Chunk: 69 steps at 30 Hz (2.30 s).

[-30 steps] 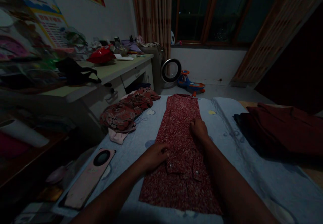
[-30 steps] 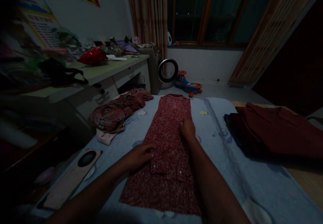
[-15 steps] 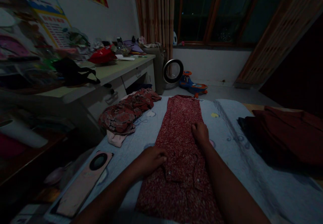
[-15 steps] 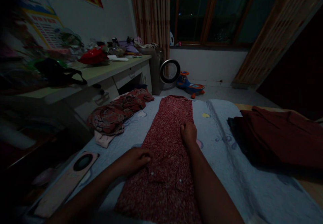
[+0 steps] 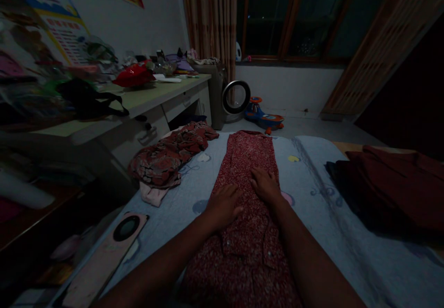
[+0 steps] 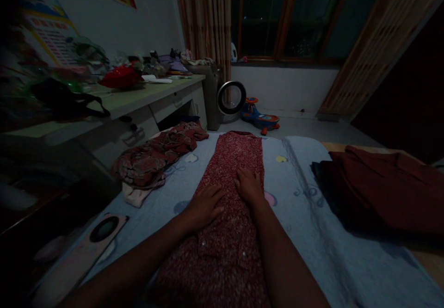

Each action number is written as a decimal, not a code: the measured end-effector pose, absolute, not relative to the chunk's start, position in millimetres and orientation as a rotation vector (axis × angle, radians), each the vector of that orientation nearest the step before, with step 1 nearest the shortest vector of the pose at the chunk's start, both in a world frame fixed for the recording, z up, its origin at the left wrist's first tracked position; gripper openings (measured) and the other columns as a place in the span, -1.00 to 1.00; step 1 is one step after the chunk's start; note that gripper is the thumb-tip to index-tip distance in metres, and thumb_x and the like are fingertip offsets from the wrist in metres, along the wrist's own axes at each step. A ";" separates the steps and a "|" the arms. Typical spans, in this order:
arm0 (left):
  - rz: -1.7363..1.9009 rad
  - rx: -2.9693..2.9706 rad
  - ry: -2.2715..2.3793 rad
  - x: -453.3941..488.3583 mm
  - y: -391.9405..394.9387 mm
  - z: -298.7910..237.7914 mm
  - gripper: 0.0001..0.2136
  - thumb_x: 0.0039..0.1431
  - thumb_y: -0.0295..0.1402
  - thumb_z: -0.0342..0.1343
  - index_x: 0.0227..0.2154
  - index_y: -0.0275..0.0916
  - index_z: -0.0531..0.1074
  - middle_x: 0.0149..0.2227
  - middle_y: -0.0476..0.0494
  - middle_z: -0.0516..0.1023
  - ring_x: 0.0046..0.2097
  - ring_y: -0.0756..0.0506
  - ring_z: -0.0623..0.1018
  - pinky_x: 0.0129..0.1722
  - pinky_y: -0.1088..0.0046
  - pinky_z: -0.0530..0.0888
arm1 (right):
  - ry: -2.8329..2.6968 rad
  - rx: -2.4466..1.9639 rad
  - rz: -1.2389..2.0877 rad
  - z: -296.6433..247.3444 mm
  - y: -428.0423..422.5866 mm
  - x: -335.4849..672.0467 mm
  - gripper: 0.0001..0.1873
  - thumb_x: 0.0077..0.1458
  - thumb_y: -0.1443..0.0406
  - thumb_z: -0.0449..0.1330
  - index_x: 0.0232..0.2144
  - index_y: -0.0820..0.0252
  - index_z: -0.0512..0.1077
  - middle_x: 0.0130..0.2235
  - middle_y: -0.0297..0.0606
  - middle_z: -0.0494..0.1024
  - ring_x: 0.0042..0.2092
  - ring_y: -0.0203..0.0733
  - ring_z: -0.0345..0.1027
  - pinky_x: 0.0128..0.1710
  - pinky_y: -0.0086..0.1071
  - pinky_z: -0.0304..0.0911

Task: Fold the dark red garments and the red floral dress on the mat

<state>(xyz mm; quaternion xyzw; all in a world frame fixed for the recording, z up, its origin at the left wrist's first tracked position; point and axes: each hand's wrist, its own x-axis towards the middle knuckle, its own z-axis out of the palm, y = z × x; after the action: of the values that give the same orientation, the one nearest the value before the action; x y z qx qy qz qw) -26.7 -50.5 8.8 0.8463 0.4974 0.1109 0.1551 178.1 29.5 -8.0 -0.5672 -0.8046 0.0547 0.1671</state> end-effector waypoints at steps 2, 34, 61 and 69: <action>0.282 2.435 1.447 -22.0 -40.2 18.8 -0.65 0.27 -0.25 0.05 0.07 -0.18 0.43 0.19 -0.28 0.41 0.21 -0.29 0.37 0.23 0.10 0.25 | -2.296 -1.659 0.208 -10.4 29.5 177.2 -0.51 0.30 0.25 0.00 0.25 0.17 0.24 0.31 -0.07 0.27 0.32 -0.06 0.07 0.28 0.09 -0.20; 0.499 2.438 1.754 35.0 119.7 2.0 -0.60 0.35 -0.42 -0.19 0.18 -0.29 0.31 0.27 -0.24 0.35 0.28 -0.12 0.31 0.30 0.27 0.19 | -2.283 -1.667 0.239 9.8 80.4 179.0 -0.44 0.28 0.36 -0.14 0.30 0.26 0.17 0.34 -0.11 0.21 0.33 -0.15 0.08 0.30 -0.21 -0.03; 0.362 2.365 1.848 37.1 124.2 -22.9 -0.46 0.35 -0.05 -0.17 0.33 -0.09 0.14 0.40 -0.22 0.09 0.41 -0.33 0.05 0.32 0.01 0.05 | -2.195 -1.936 0.080 -6.9 90.7 194.7 -0.33 0.26 0.29 -0.13 0.39 0.23 -0.05 0.44 -0.16 -0.10 0.44 -0.09 -0.28 0.36 0.04 -0.36; 0.305 2.358 1.836 37.1 121.8 -15.6 -0.48 0.37 -0.09 -0.18 0.33 -0.09 0.14 0.40 -0.23 0.10 0.40 -0.34 0.05 0.32 0.00 0.04 | -2.337 -1.888 0.242 -12.6 93.7 183.6 -0.36 0.31 0.19 -0.16 0.38 0.25 0.00 0.43 -0.16 -0.06 0.42 -0.09 -0.21 0.36 -0.03 -0.27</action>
<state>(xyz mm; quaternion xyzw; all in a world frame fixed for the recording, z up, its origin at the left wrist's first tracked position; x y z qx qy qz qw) 37.1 121.8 -15.6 0.7831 0.6097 0.1015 0.0689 183.6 93.7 -12.6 -0.6251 -0.7738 0.0801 0.0640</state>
